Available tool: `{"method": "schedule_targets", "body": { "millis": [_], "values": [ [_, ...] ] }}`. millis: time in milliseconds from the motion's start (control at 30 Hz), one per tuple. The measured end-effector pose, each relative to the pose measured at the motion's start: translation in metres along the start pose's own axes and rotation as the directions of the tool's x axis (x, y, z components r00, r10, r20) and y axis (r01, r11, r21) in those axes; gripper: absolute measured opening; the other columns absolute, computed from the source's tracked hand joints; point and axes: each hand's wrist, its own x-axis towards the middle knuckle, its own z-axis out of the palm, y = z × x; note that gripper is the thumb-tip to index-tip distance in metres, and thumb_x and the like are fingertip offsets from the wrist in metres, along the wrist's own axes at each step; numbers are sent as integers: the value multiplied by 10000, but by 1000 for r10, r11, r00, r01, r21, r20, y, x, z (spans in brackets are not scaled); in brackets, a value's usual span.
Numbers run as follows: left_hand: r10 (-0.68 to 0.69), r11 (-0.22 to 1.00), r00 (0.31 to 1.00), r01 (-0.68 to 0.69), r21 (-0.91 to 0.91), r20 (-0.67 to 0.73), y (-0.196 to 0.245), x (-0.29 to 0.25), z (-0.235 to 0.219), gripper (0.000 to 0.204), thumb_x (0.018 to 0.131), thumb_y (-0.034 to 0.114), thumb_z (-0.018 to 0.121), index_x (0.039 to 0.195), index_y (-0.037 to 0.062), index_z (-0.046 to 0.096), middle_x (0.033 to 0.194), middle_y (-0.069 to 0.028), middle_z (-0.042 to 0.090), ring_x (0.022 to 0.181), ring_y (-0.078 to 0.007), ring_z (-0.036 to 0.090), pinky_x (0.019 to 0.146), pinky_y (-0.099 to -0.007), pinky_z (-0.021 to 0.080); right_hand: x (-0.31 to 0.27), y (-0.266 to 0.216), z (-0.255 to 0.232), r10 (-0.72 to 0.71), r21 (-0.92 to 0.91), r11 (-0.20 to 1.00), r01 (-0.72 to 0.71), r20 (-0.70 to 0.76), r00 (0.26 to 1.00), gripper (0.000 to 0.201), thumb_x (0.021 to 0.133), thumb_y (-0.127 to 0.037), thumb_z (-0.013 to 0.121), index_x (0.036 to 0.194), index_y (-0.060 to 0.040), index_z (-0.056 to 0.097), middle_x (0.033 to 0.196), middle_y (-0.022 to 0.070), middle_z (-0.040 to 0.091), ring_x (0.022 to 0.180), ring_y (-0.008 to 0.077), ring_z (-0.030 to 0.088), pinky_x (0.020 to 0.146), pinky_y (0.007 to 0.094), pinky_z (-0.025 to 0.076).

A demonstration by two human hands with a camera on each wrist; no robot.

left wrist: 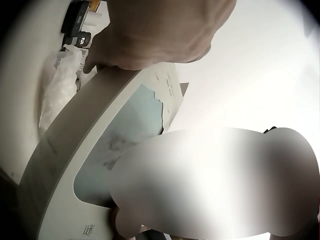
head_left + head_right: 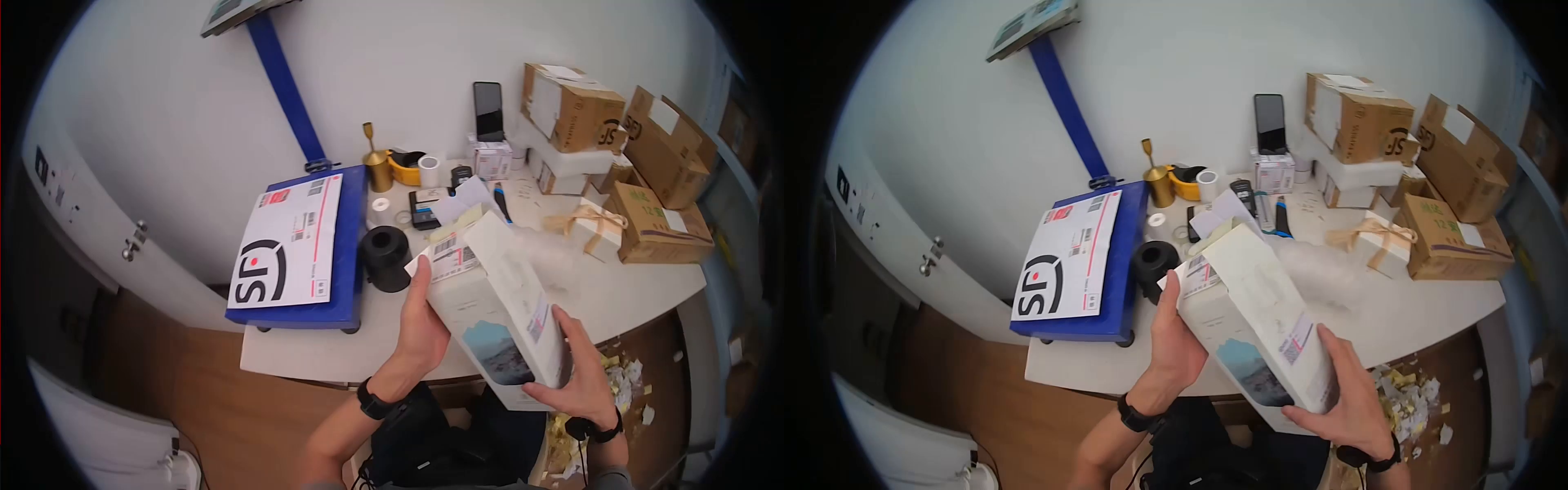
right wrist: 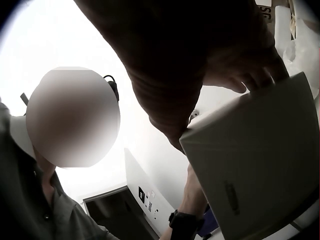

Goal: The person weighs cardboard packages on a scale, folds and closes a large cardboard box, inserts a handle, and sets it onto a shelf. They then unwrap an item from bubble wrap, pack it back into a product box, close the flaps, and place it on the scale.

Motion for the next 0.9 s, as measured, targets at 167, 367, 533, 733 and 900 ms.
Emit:
{"method": "schedule_targets", "body": {
  "millis": [167,367,533,733,900],
  "values": [
    [273,962,948,-273,-27,162,67,-8,-26,819,1045,594,518,1619,37,341,1626,-106,436,1499,-272,409,1234,-450,299,65,-32,-38,-314,-78,946,316,42,949,1046,628,-213,922,1550,-23,465,1407,221,578,1256,382,619,1065,428,496],
    [567,805,786,-592,39,246,180,-15,-94,973,944,710,634,1552,-8,391,1625,-182,414,1517,-314,377,1262,-477,288,164,-74,-37,-532,-66,839,539,104,840,977,658,-193,892,1541,-81,492,1425,190,569,1282,373,593,1075,429,482],
    [800,193,595,-141,971,-73,239,-11,-211,791,980,622,644,1369,-67,617,1424,-262,620,1379,-369,554,1175,-444,388,201,-80,-19,-590,-351,755,555,9,808,937,689,-205,885,1533,-107,491,1390,203,563,1235,406,590,1023,474,516],
    [593,-18,752,370,929,-288,249,-27,-257,628,856,471,828,1146,-72,706,1029,-228,756,962,-288,738,877,-393,573,212,-85,-7,-629,-366,706,606,70,774,912,696,-204,886,1517,-104,503,1385,206,564,1228,403,586,1032,483,507],
    [525,330,742,274,903,-417,249,-28,-279,282,908,242,832,957,17,670,840,-49,675,738,-137,635,648,-310,523,236,-102,8,-631,-388,684,618,110,768,892,716,-219,884,1512,-96,502,1371,212,568,1211,405,592,1029,476,512]
  ]
}}
